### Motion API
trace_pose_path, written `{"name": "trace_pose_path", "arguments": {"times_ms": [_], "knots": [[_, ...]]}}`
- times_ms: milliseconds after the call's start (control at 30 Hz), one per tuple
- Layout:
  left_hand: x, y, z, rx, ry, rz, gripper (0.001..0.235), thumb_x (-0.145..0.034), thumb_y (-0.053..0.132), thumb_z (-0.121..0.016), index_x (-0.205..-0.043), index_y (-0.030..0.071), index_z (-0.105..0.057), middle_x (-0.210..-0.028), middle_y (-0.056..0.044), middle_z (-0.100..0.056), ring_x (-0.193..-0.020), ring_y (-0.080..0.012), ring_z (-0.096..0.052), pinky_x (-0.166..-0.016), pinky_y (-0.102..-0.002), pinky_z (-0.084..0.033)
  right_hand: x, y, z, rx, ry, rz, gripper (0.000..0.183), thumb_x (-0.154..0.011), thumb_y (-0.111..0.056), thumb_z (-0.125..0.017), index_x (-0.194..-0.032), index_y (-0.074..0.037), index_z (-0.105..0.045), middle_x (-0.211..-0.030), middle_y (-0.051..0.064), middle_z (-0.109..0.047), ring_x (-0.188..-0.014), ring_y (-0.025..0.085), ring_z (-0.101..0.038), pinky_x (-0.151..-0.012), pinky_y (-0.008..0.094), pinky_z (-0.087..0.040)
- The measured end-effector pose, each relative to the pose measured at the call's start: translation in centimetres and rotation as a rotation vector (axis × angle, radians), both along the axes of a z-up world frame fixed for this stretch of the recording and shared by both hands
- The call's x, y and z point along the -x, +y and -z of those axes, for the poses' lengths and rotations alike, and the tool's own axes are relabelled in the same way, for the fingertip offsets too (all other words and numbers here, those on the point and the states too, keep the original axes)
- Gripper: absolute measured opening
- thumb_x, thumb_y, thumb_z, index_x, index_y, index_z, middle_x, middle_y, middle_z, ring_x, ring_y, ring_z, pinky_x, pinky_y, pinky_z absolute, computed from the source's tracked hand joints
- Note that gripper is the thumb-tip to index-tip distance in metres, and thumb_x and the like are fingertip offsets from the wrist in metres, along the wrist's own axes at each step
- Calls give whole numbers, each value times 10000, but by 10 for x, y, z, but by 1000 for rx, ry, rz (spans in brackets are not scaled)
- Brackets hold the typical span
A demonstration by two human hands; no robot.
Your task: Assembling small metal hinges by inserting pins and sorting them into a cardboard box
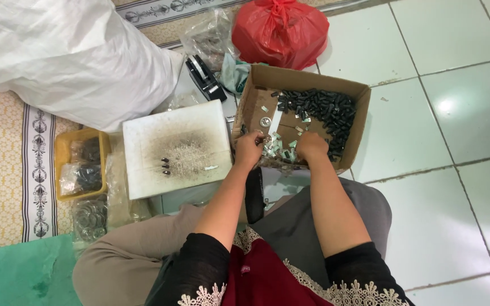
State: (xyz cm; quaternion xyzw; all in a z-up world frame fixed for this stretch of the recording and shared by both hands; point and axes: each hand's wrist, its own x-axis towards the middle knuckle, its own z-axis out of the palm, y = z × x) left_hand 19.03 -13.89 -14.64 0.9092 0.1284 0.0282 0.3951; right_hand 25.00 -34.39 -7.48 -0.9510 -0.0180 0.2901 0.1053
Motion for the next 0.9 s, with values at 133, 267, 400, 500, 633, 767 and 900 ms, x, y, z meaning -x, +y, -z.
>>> {"name": "trace_pose_path", "arguments": {"times_ms": [133, 267, 400, 500, 633, 767, 900], "knots": [[3, -1, -7, -10, 45, 40, 241, -801, 99, -791, -1024, 188, -766, -905, -50, -777, -919, -277, -758, -818, -415, -625, -1, 14, 22, 49, -5, -34, 271, -903, -124, -630, -1068, 27, -784, -1009, 266, -757, -1002, 462, -733, -796, 612, -583], [8, 1, -18, 112, 91, 96, 251, -825, 141, -796, -1061, 225, -781, -934, -22, -790, -921, -224, -763, -826, -387, -621, 14, 33, 1, -13, -56, -97, 245, -903, -91, -613, -1014, 54, -777, -958, 270, -754, -942, 458, -742, -783, 595, -593], [19, -1, -66, 94, 145, 161, 283, -794, 195, -781, -1068, 265, -781, -976, -11, -801, -984, -234, -756, -860, -398, -612, 9, 26, 17, -98, 5, -3, 251, -883, -70, -642, -1044, 69, -776, -1014, 291, -749, -1013, 470, -721, -857, 578, -580], [25, -5, -93, 35, 199, 247, 275, -804, 204, -744, -1075, 230, -783, -1019, -100, -797, -1041, -355, -735, -901, -487, -603, -2, 19, -17, -203, -11, 67, 233, -861, -104, -665, -1012, 15, -798, -1048, 298, -749, -1055, 499, -704, -855, 564, -581], [32, -21, -88, -94, 273, 370, 219, -802, 208, -755, -1011, 168, -806, -971, -120, -792, -1010, -363, -742, -904, -480, -601, 3, 8, -48, -233, 18, 102, 278, -818, -149, -684, -1038, -24, -801, -1058, 286, -751, -1069, 486, -702, -875, 547, -573], [42, -41, -35, -380, 246, 418, 170, -817, 123, -684, -931, 94, -807, -850, -140, -765, -868, -359, -758, -769, -477, -633, 4, 12, -46, -205, 51, 62, 325, -735, -182, -769, -1050, -121, -820, -1045, 227, -768, -1017, 435, -727, -880, 507, -591], [35, -47, -46, -304, 215, 341, 138, -855, 30, -690, -946, -37, -769, -786, -231, -714, -838, -431, -749, -722, -507, -632, -2, 10, -25, -349, 86, 105, 336, -714, -126, -774, -1046, -89, -808, -882, 186, -775, -721, 293, -774, -833, 433, -598]]}}
